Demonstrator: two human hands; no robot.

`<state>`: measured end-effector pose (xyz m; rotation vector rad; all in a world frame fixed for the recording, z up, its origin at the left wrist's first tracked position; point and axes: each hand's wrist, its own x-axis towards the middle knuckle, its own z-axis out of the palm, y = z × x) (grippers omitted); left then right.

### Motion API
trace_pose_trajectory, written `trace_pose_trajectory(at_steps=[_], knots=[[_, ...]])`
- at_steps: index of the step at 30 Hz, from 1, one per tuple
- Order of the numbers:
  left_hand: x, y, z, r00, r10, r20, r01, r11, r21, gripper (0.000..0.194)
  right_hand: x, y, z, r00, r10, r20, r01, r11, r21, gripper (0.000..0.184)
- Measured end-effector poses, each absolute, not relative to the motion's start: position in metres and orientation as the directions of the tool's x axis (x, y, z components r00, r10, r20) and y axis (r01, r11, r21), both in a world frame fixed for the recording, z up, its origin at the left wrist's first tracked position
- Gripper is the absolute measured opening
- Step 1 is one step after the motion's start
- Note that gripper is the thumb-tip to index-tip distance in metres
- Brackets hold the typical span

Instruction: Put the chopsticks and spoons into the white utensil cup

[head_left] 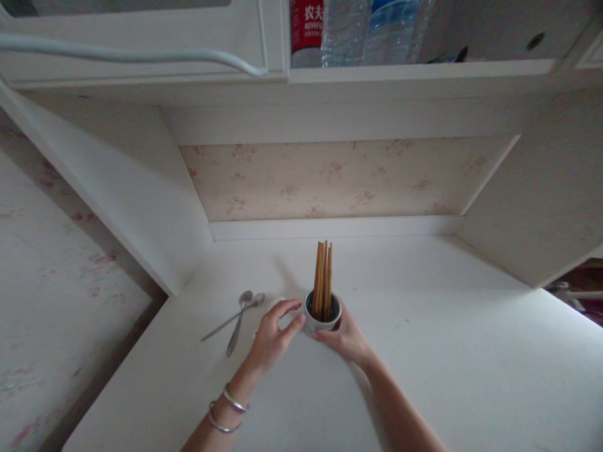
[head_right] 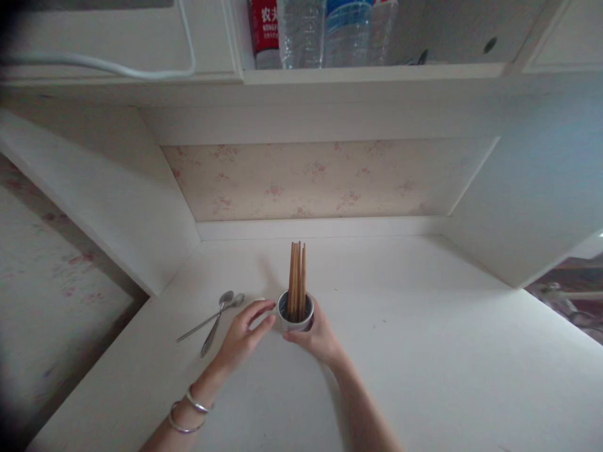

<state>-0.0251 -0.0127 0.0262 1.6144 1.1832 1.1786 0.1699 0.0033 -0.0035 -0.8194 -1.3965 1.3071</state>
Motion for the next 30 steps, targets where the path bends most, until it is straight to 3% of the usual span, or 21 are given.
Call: trace_pose_trajectory(at_steps=[2,7,10,14,23,26,30], knots=[[-0.054,-0.009,0.031,0.064,0.973,0.220,0.455,-0.225,0.862,0.028,0.171,0.004,-0.005,-0.254,0.944,0.209,-0.144,0.177,-0.974,0.082],[-0.128,0.003,0.030,-0.003,0.992,0.130,0.836,-0.069,0.544,0.026,0.173,0.005,-0.006,-0.257,0.946,0.198,-0.128,0.170,-0.977,0.082],[-0.150,0.004,0.026,0.049,0.996,0.074,0.932,-0.073,0.356,0.021,0.174,0.005,-0.006,-0.254,0.946,0.204,-0.133,0.175,-0.976,0.082],[-0.152,0.003,0.020,0.085,0.996,0.005,0.955,-0.083,0.284,0.022,0.174,0.005,-0.008,-0.253,0.945,0.206,-0.139,0.175,-0.975,0.083],[-0.154,0.017,0.021,0.041,0.995,-0.088,0.921,-0.003,0.390,0.024,0.174,0.007,-0.012,-0.239,0.950,0.201,-0.159,0.166,-0.973,0.087],[-0.146,0.018,0.039,0.071,0.993,-0.093,0.833,-0.008,0.554,0.029,0.174,0.007,-0.014,-0.241,0.952,0.187,-0.159,0.151,-0.976,0.088],[-0.115,0.017,0.078,0.094,0.995,-0.033,0.578,-0.028,0.816,0.031,0.175,0.009,-0.015,-0.235,0.953,0.194,-0.154,0.161,-0.975,0.088]])
